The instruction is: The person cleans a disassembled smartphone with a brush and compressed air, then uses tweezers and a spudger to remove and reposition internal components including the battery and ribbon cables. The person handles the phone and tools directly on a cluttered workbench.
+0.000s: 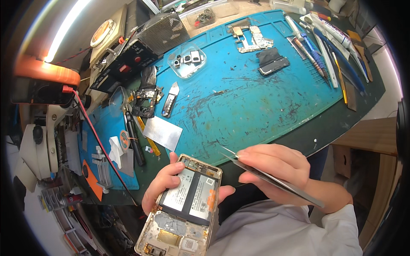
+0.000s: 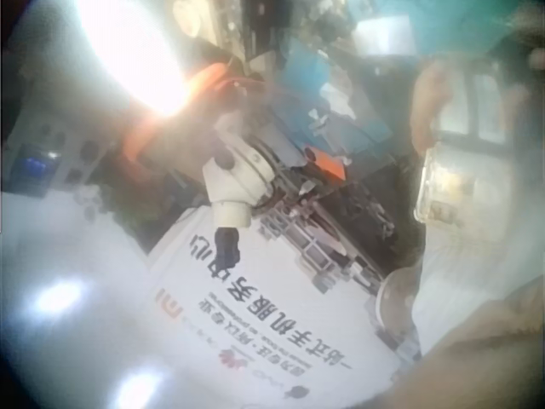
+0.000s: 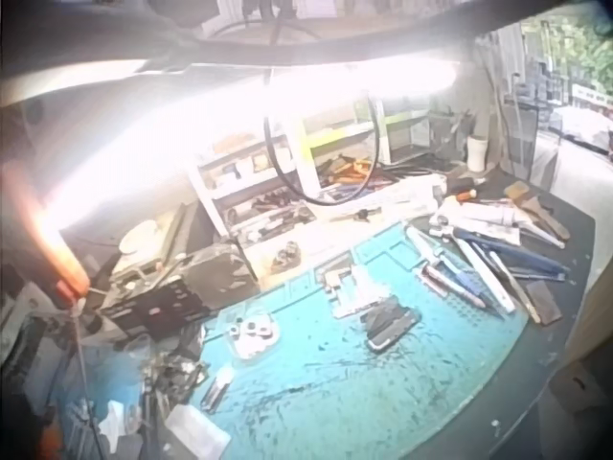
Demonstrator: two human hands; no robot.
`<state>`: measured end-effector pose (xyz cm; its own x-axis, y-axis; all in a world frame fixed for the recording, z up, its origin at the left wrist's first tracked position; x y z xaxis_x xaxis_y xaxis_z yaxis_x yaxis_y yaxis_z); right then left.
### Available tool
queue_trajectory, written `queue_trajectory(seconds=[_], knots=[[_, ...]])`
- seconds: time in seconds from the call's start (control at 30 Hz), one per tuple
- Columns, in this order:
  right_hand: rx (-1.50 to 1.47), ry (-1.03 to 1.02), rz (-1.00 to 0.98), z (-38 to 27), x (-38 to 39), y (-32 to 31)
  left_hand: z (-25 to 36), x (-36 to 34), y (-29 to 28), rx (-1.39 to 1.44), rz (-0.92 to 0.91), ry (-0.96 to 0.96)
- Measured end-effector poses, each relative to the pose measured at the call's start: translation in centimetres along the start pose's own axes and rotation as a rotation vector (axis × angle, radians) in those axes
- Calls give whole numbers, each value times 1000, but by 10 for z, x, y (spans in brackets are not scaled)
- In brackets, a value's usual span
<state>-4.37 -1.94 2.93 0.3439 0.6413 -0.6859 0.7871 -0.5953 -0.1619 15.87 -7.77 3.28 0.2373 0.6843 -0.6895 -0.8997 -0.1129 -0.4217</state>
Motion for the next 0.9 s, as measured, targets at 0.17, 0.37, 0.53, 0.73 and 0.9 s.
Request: queue_trajectory(seconds=[0.17, 0.37, 0.53, 0.73, 0.9], knots=[[-84, 46, -63, -2, -1, -1, 4, 3, -6, 46, 10, -9], [-172, 242, -21, -7, 12, -9, 12, 15, -12, 230, -76, -83], [-373, 448, -106, -15, 25, -10, 37, 9, -7, 362, -36, 97], [-362, 533, -135, -26, 28, -10, 46, 16, -7, 426, 61, 83], [-126, 386, -101, -24, 31, -21, 62, 9, 0, 355, -31, 79]])
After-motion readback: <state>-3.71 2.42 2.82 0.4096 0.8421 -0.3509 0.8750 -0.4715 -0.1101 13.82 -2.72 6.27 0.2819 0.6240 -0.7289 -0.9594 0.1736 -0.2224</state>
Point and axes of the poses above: each hand's wrist, its own x-axis away from the middle knuckle, its own y-axis out of the palm, z = x × y, the point moved 7 cm from there along -x, towards the middle knuckle, and after that the axes turned 13 degrees about z, right-handed, at the moved point
